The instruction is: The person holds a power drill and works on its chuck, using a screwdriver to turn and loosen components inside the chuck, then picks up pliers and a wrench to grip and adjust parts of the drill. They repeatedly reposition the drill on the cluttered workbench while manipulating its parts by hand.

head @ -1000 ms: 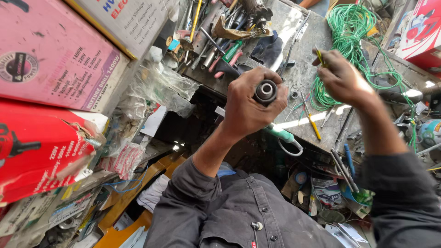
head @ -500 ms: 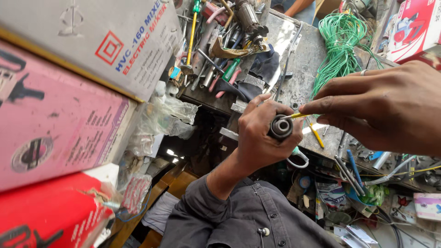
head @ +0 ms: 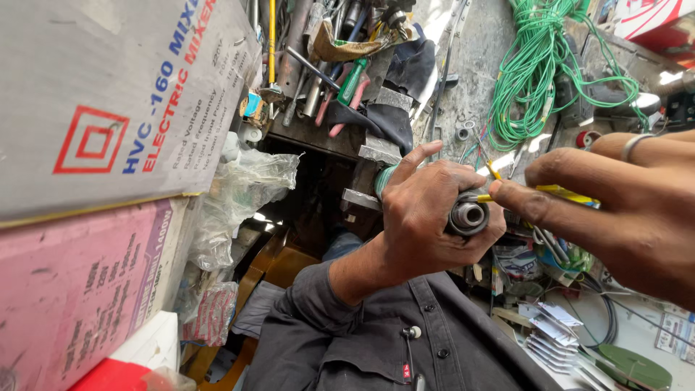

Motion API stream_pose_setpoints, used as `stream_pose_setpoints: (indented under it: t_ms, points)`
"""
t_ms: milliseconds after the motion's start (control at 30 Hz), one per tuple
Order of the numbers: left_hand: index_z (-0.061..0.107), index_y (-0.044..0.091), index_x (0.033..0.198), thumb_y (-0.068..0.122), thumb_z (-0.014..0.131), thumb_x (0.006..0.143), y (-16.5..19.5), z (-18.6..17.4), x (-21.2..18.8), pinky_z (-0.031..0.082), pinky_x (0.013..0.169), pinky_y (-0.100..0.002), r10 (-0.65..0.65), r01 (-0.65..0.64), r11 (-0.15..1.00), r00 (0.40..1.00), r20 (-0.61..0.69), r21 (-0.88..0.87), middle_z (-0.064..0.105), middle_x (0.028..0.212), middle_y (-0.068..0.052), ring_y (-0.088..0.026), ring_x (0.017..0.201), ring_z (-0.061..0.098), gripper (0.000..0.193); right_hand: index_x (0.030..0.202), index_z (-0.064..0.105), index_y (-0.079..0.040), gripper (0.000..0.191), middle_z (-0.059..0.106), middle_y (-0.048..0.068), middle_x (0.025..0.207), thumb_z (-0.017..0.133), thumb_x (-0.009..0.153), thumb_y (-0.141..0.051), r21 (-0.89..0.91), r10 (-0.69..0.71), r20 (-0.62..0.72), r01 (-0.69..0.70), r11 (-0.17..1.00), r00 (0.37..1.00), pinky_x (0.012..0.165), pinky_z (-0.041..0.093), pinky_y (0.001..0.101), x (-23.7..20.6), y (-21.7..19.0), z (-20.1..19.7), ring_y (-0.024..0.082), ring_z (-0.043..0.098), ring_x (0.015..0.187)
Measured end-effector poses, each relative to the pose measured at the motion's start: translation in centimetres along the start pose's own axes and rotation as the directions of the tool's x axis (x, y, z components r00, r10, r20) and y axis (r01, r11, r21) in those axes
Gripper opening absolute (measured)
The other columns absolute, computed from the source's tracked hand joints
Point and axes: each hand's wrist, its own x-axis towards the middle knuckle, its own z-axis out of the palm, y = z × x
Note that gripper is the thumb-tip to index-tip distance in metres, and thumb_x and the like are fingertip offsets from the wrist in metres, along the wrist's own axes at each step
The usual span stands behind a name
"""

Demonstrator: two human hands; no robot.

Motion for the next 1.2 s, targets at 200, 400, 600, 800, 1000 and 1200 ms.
stream_pose_setpoints:
  t_ms: [200, 400, 600, 800, 1000, 1200]
  points:
    - [0.063, 0.007, 0.103, 0.013, 0.08, 0.087, 0.0, -0.2, 0.3, 0.051, 0.109, -0.043, -0.016, 0.016, 1.0, 1.0, 0.019, -0.027, 0.069, 0.096, -0.005, -0.022, 0.087, 0.073, 0.025, 0.123, 0.078, -0.022, 0.07, 0.074, 0.001, 0.096, 0.072, 0.054, -0.013, 0.096, -0.093, -0.06, 0.099, 0.991, 0.994, 0.051, 0.048, 0.0416, 1.2, 1.2, -0.4, 0.02, 0.068, 0.07]
    - [0.062, 0.008, 0.104, 0.013, 0.079, 0.088, -0.4, 0.2, 0.0, 0.058, 0.096, -0.039, -0.015, 0.014, 0.999, 1.0, -0.019, -0.049, 0.067, 0.089, -0.007, -0.024, 0.082, 0.071, 0.024, 0.106, 0.081, -0.031, 0.045, 0.075, -0.007, 0.082, 0.079, 0.063, -0.02, 0.154, -0.119, -0.044, 0.124, 0.98, 0.992, 0.053, 0.054, 0.0342, 3.4, 3.1, -0.3, 0.015, 0.073, 0.069]
    - [0.043, 0.008, 0.136, 0.019, 0.084, 0.095, -0.2, 1.0, -0.9, 0.061, 0.078, -0.032, 0.015, -0.027, 0.989, 0.996, -0.087, -0.143, 0.067, 0.107, -0.009, -0.022, 0.088, 0.073, 0.059, 0.092, 0.084, -0.029, 0.017, 0.074, -0.007, 0.072, 0.085, 0.075, -0.033, 0.245, -0.032, -0.007, 0.033, 0.969, 0.999, 0.041, 0.049, 0.0354, 4.6, 2.8, -2.0, 0.017, 0.07, 0.053]
    - [0.04, 0.015, 0.139, 0.024, 0.088, 0.097, -1.0, 1.8, -1.9, 0.061, 0.075, -0.03, 0.131, -0.141, 0.972, 0.989, -0.065, -0.189, 0.068, 0.112, -0.009, -0.021, 0.091, 0.075, 0.064, 0.087, 0.077, -0.014, 0.015, 0.073, 0.0, 0.078, 0.083, 0.08, -0.026, 0.527, -0.142, -0.13, 0.189, 0.829, 0.981, 0.062, 0.05, 0.0268, 5.0, 3.8, 0.1, 0.013, 0.073, 0.07]
    - [0.053, 0.015, 0.133, 0.035, 0.086, 0.092, -0.9, 1.4, -2.3, 0.061, 0.078, -0.027, 0.155, -0.155, 0.964, 0.988, -0.02, -0.214, 0.069, 0.114, -0.007, -0.016, 0.095, 0.073, 0.056, 0.092, 0.075, -0.005, 0.02, 0.072, 0.006, 0.079, 0.084, 0.084, -0.02, 0.476, -0.248, -0.279, 0.358, 0.803, 0.928, 0.061, 0.051, 0.0282, 4.6, 6.2, 3.6, 0.017, 0.069, 0.07]
    - [0.056, 0.019, 0.147, 0.037, 0.083, 0.096, 0.3, 1.4, -2.4, 0.06, 0.08, -0.023, 0.06, -0.05, 0.967, 0.998, 0.031, -0.249, 0.069, 0.111, -0.002, -0.008, 0.094, 0.069, 0.06, 0.096, 0.075, 0.0, 0.019, 0.072, 0.01, 0.081, 0.079, 0.089, -0.018, 0.407, -0.342, -0.345, 0.468, 0.785, 0.874, 0.061, 0.053, 0.0304, 5.0, 7.2, 4.5, 0.018, 0.069, 0.07]
